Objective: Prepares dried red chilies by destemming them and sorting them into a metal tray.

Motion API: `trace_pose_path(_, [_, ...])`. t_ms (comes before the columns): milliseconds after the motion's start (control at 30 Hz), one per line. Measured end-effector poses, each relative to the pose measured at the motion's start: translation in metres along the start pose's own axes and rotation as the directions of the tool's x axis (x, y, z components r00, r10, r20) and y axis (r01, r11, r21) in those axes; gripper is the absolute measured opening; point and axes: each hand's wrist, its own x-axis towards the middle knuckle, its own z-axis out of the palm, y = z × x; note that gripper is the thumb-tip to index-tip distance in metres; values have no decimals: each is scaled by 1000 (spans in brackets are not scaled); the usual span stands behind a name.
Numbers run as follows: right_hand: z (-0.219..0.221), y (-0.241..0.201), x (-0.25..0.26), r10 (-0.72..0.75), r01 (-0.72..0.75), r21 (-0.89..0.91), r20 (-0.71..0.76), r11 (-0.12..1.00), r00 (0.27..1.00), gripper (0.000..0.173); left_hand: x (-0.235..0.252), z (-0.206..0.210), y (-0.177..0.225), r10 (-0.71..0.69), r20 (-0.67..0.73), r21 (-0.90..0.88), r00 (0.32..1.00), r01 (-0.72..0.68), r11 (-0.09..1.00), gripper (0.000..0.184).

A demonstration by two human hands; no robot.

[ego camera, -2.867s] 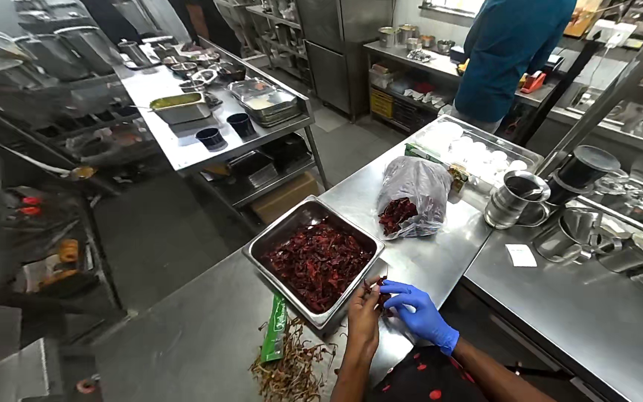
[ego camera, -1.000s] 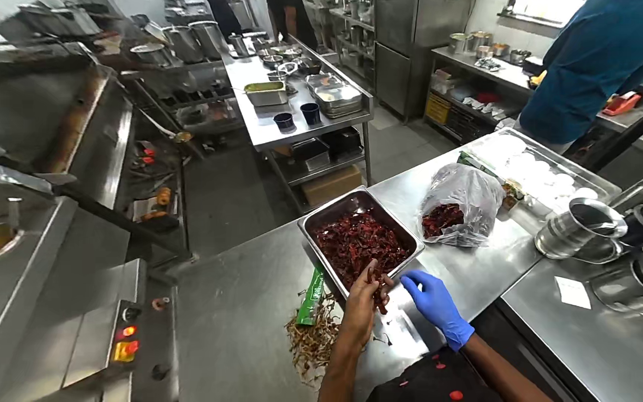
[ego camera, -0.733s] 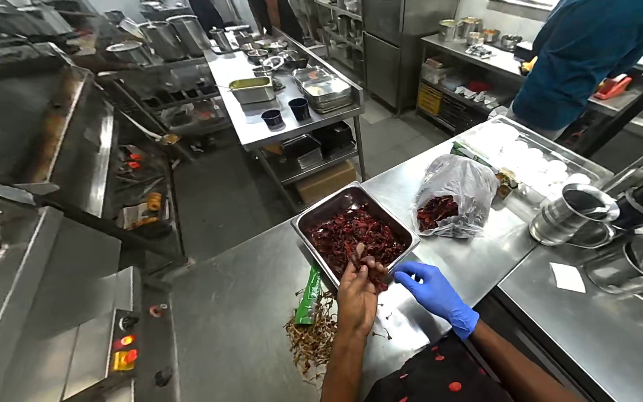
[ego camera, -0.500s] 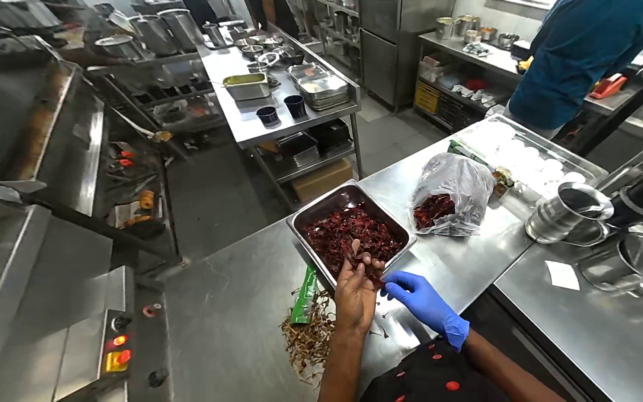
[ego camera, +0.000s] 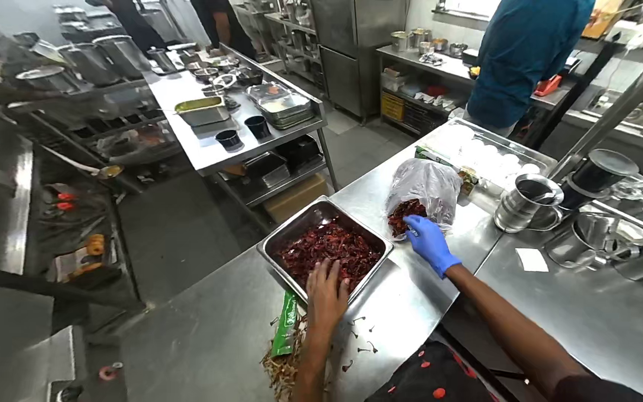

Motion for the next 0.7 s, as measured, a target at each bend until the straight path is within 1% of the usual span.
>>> trace_pose_path(33, [5,11,16,-28,27,-93,-11,995,1000,47,-4,8,6,25,-36,-65,999,-28,997,47])
trace_pose_path(67, [8,19,31,-58,60,-190,17,980,998,53,-8,14,15,23,-62,-132,998,-31,991,44])
trace_pose_path(100, [10,25,43,-82,98,-276,68,956,994,55,-14,18,25,12,-77,-193,997,-27,981,42])
trace_pose_path(133, [13,32,52,-114,146,-342,112,928,987,53,-20,21,34,6,-92,-238,996,-28,971,40])
trace_pose_path(167, [15,41,59,-156,197,-373,138,906,978,42,-27,24,41,3,-106,-272,994,-32,962,38])
trace_pose_path(233, [18,53,63,-237,270,-378,132,886,962,25,-39,27,50,0,-141,-313,990,-45,949,35])
trace_pose_path(333, [17,56,58,-306,288,-310,-12,906,952,17,-52,26,53,-23,-193,-350,981,-46,936,31])
trace_pose_path(400, [19,58,54,-317,294,-266,-49,918,947,18,-57,26,49,-51,-211,-384,976,-35,922,30])
trace_pose_path(500, [19,58,46,-316,305,-207,-22,930,949,22,-53,19,46,-76,-216,-421,973,-23,907,29])
trace_pose_path(600, [16,51,43,-316,302,-150,-86,942,945,23,-43,7,50,-80,-232,-459,970,-37,888,28])
trace_pose_path(633, [14,49,44,-307,292,-178,-65,940,949,26,-40,5,52,-79,-230,-474,970,-41,880,28])
trace_pose_path(700, [14,47,50,-253,257,-254,49,933,966,40,-35,6,55,-74,-210,-500,975,-42,865,28])
